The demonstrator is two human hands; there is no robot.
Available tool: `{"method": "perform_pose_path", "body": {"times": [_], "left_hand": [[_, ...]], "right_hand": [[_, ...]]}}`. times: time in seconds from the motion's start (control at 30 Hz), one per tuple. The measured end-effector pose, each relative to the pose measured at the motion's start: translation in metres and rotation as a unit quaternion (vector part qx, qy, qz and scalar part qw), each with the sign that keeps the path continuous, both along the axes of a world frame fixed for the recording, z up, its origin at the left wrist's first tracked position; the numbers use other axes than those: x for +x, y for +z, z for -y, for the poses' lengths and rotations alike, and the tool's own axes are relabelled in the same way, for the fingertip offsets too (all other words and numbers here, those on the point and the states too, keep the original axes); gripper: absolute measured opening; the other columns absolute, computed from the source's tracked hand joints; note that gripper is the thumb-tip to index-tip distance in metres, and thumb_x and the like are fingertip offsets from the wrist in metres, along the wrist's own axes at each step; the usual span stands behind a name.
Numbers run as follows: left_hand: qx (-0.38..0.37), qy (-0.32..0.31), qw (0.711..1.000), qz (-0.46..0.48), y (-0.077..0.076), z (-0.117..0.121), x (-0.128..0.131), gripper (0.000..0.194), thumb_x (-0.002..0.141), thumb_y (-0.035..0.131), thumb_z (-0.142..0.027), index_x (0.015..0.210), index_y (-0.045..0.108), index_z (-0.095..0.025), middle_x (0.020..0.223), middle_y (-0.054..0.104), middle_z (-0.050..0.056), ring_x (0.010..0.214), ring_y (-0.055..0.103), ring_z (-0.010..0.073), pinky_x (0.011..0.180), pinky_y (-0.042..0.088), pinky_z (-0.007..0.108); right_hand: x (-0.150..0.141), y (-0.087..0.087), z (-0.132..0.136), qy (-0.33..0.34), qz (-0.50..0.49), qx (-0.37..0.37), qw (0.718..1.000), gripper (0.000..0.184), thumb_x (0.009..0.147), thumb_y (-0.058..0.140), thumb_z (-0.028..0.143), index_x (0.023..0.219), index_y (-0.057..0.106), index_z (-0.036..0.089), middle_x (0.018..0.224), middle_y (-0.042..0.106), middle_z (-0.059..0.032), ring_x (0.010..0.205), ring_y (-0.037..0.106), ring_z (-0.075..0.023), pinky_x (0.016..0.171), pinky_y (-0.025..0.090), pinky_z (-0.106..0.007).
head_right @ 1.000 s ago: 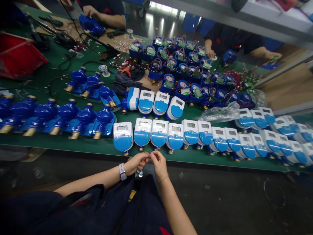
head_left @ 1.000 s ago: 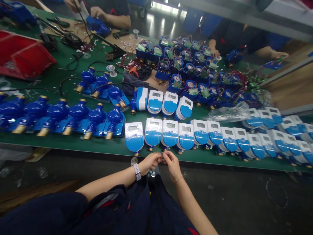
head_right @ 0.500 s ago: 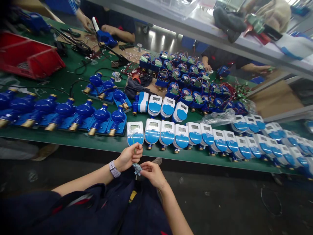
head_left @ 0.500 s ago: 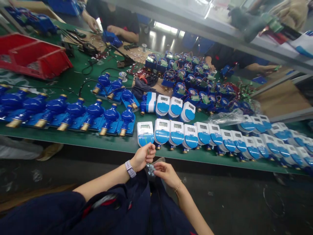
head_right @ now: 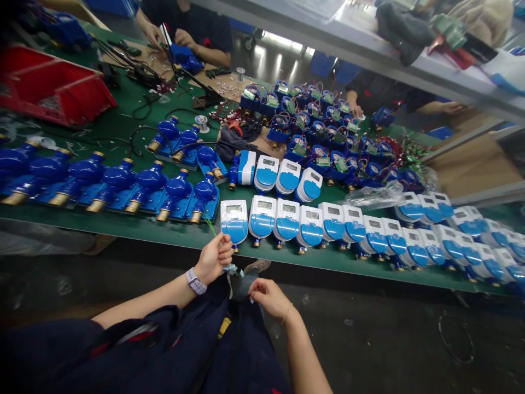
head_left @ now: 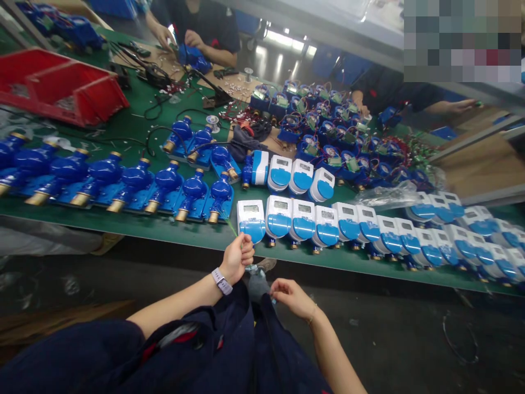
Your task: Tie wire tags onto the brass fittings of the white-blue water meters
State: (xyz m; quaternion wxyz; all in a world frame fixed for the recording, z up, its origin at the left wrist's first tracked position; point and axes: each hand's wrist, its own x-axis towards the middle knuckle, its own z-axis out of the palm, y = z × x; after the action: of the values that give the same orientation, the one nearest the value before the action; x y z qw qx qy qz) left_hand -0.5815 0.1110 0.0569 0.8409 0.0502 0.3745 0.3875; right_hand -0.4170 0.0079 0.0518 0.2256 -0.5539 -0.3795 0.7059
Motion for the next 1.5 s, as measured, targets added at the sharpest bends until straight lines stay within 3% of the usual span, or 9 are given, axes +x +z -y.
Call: {"method": "perform_pose_path", "body": {"times": [0.1,0.17,0.3,0.47,0.6,0.8,1.0,1.27,1.5], "left_hand": [[0.015,0.004,0.999,-0.033,0.001,0.007,0.006,0.028,0.080,0.047,-0.044,0.072,0.040,-0.019,0.047,0.017,-0.010,0.033,0.012,0.0022,0.034,0.006,0.015],[0.021,0.002,0.999,-0.040,0.000,0.013,0.013,0.029,0.079,0.047,-0.046,0.072,0.039,-0.019,0.047,0.019,-0.010,0.033,0.013,0.0021,0.034,0.007,0.015],[0.021,0.022,0.999,-0.034,0.001,0.013,0.019,0.029,0.079,0.048,-0.046,0.072,0.039,-0.019,0.047,0.018,-0.011,0.033,0.012,0.0023,0.033,0.008,0.016],[0.046,0.075,0.995,-0.054,0.004,0.002,0.004,0.027,0.080,0.046,-0.043,0.072,0.040,-0.019,0.047,0.016,-0.010,0.034,0.012,0.0027,0.034,0.008,0.015],[0.063,0.084,0.989,-0.102,-0.005,0.008,-0.008,0.028,0.080,0.047,-0.044,0.070,0.041,-0.018,0.046,0.017,-0.010,0.034,0.012,0.0024,0.034,0.008,0.014],[0.042,-0.012,0.989,-0.144,-0.030,0.028,-0.004,0.032,0.077,0.049,-0.048,0.070,0.045,-0.017,0.046,0.017,-0.011,0.034,0.012,0.0018,0.034,0.008,0.014],[0.044,-0.081,0.983,-0.159,-0.040,0.034,0.009,0.035,0.075,0.050,-0.051,0.069,0.046,-0.016,0.045,0.018,-0.011,0.034,0.012,0.0013,0.034,0.008,0.014],[0.046,-0.108,0.979,-0.169,-0.053,0.028,0.021,0.036,0.074,0.050,-0.052,0.076,0.050,-0.015,0.048,0.021,-0.011,0.035,0.013,0.0011,0.035,0.007,0.015],[0.034,-0.114,0.979,-0.165,-0.053,0.020,0.035,0.034,0.074,0.052,-0.047,0.088,0.052,-0.016,0.051,0.021,-0.011,0.036,0.014,0.0016,0.036,0.007,0.016]], "right_hand": [[-0.009,0.006,-0.007,-0.026,-0.068,-0.027,0.997,0.021,0.065,0.063,0.029,0.078,0.052,0.017,0.069,0.063,-0.0012,0.067,0.059,-0.0144,0.063,0.042,-0.027],[-0.021,0.008,-0.013,-0.071,-0.080,-0.050,0.993,0.029,0.066,0.064,0.035,0.084,0.049,0.019,0.059,0.059,0.0028,0.053,0.055,-0.0121,0.055,0.042,-0.025],[-0.025,0.010,-0.024,-0.173,0.049,-0.016,0.984,0.029,0.061,0.067,0.041,0.071,0.055,0.017,0.042,0.038,0.0097,0.033,0.025,-0.0037,0.036,0.024,-0.019],[0.021,0.023,-0.032,-0.252,0.163,0.068,0.951,0.029,0.059,0.068,0.042,0.064,0.061,0.014,0.042,0.036,0.0072,0.038,0.022,-0.0045,0.036,0.017,-0.021],[0.056,0.041,-0.038,-0.308,0.262,0.144,0.903,0.031,0.061,0.066,0.044,0.066,0.059,0.015,0.044,0.035,0.0070,0.040,0.024,-0.0057,0.039,0.019,-0.022],[0.063,0.058,-0.048,-0.171,0.402,0.204,0.876,0.028,0.067,0.059,0.043,0.061,0.058,0.016,0.042,0.030,0.0070,0.041,0.027,-0.0081,0.042,0.023,-0.023],[0.056,0.055,-0.061,-0.081,0.485,0.220,0.843,0.024,0.070,0.054,0.039,0.059,0.059,0.018,0.039,0.036,0.0053,0.040,0.034,-0.0100,0.044,0.025,-0.023],[0.050,0.050,-0.074,-0.029,0.540,0.203,0.816,0.024,0.072,0.051,0.039,0.062,0.062,0.020,0.042,0.048,0.0027,0.043,0.043,-0.0119,0.046,0.025,-0.024],[0.049,0.059,-0.076,-0.003,0.557,0.197,0.807,0.022,0.072,0.051,0.038,0.063,0.062,0.022,0.045,0.052,0.0021,0.046,0.047,-0.0130,0.048,0.025,-0.024]]}}
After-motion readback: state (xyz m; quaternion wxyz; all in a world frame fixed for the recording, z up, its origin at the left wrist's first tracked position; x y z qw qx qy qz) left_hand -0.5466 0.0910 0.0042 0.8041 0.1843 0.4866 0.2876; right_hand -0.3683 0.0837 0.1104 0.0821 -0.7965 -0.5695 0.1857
